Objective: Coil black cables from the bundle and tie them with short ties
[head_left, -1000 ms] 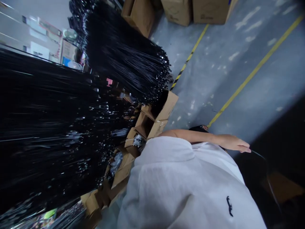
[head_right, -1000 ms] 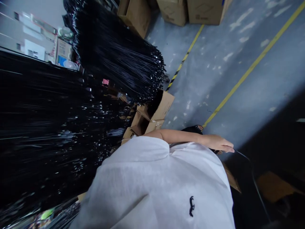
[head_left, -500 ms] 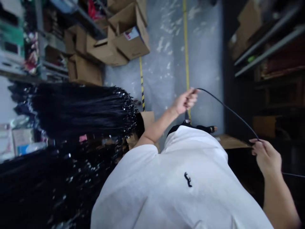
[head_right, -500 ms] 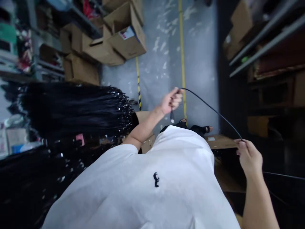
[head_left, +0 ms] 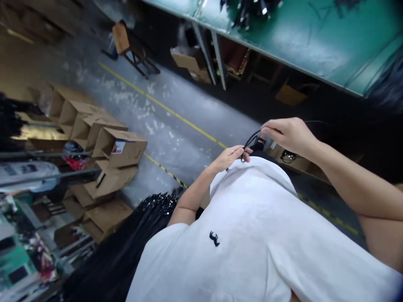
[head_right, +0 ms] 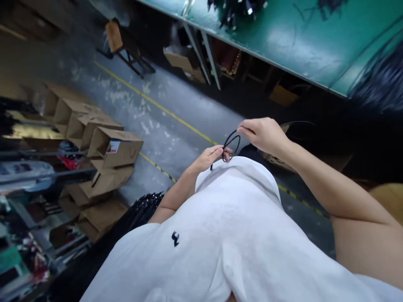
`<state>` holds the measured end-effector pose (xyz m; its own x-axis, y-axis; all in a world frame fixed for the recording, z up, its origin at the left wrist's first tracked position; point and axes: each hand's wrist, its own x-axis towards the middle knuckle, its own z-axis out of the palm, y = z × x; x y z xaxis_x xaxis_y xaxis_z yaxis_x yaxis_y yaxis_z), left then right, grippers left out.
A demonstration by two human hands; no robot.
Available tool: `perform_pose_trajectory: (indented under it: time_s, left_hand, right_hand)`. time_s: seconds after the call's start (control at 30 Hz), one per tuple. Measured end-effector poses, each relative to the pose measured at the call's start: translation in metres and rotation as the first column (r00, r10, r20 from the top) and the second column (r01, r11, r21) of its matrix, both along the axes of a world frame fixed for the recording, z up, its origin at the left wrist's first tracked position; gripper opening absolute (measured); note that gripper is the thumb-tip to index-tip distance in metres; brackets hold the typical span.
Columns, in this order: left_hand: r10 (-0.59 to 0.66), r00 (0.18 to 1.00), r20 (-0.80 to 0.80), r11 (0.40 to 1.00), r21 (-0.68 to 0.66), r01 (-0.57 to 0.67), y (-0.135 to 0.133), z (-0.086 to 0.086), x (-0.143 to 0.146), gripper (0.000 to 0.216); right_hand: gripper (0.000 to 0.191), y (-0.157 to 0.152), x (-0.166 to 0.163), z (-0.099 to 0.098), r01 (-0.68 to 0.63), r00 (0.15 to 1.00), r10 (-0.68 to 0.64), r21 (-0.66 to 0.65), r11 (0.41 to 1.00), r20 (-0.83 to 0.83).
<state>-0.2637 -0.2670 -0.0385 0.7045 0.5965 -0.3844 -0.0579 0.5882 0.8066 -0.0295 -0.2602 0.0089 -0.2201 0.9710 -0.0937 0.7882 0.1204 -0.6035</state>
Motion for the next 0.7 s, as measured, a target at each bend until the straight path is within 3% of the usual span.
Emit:
perform_pose_trajectory:
  time_s: [0.13,0.23,0.37,0.43,0.57,0.7]
  left_hand:
    - [0.046,0.998,0.043,0.97,-0.241,-0.035,0.014,0.023,0.003,0.031]
    - [0.22,0.976,0.0,0.902,-0.381,-0.203,0.025,0.044,-0.003,0.024]
    - [0.534,0.845,-0.024,0.766,-0.408,-0.496,0.04,0.067,-0.017,0.037]
    - [0.615,0.788,-0.037,0.724,-0.369,-0.583,0.046,0.074,-0.022,0.037]
    - [0.585,0.804,-0.107,0.718,-0.394,-0.574,0.056,0.079,-0.02,0.035]
    - [0.367,0.922,-0.126,0.786,-0.487,-0.379,0.058,0.071,-0.001,0.03]
  right_hand:
    - [0.032,0.015,0.03,-0.006,0.122,0.983,-0.123,-0.019,0.992,-0.134]
    - [0.036,0.023,0.057,-0.03,0.118,0.949,-0.149,-0.127,0.985,-0.277]
    - [0.039,0.008,0.103,-0.075,0.199,0.925,-0.29,-0.336,0.92,-0.247]
    - [0.036,-0.009,0.123,-0.094,0.237,0.927,-0.327,-0.391,0.889,-0.183]
    - [0.039,-0.036,0.14,-0.107,0.216,0.955,-0.28,-0.431,0.876,-0.092]
    - [0.062,-0.022,0.115,-0.073,0.12,0.959,-0.213,-0.417,0.901,-0.185]
